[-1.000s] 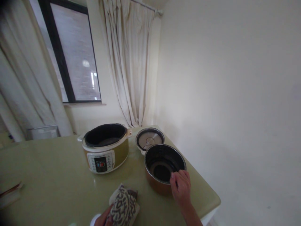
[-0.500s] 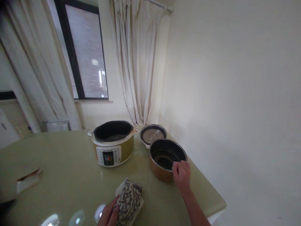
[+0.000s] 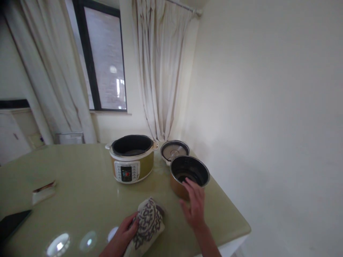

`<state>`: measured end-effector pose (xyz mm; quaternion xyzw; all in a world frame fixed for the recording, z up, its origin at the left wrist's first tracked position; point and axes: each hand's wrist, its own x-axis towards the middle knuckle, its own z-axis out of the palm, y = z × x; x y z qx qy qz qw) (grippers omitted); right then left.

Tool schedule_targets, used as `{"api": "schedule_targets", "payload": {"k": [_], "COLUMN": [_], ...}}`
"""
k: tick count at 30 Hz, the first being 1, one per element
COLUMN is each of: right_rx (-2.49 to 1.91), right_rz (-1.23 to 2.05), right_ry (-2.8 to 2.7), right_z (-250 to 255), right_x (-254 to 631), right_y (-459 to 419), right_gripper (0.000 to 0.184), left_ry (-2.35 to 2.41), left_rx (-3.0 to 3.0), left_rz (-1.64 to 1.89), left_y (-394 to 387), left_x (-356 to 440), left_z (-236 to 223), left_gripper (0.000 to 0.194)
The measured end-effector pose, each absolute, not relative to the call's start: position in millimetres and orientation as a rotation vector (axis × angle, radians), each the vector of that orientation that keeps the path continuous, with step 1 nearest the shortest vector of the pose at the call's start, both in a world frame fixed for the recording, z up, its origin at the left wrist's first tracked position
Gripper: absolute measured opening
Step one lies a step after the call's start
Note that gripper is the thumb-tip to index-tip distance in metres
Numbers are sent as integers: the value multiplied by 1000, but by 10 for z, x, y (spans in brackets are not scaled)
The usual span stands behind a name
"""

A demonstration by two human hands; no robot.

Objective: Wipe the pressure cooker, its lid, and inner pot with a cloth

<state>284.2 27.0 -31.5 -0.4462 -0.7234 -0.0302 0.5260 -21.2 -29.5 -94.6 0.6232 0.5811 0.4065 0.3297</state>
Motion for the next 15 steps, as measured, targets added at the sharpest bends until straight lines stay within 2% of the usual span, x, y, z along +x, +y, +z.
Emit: {"api": "schedule_targets", "payload": {"k": [3, 5, 7, 10, 12, 15], "right_rx": [-939, -929, -967, -1130, -1202, -1197], "right_rz": [719, 1081, 1267, 1320, 1299, 1267], "right_ry": [-1809, -1660, -1425, -1087, -991, -994], "right_z": [-527, -642, -712, -764, -781, -792], "right_x": [2413, 2193, 2086, 2097, 2141, 2169], "right_y": [-49, -141, -138, -73, -55, -63], "right_gripper": [103, 113, 98, 70, 66, 67], "left_ry": [1268, 1084, 1060, 1395, 1763, 2115], "left_rx": [1950, 2309, 2552, 2669, 2652, 2607], "left_rz": [900, 798, 770, 1023, 1131, 833], "left_y": [-155, -33, 146, 547, 848, 1193], "left_x": [-150, -107, -118, -293, -483, -747], "left_z": [-648, -318, 77, 639, 894, 1048], "left_gripper": [37, 20, 16, 35, 47, 55]}}
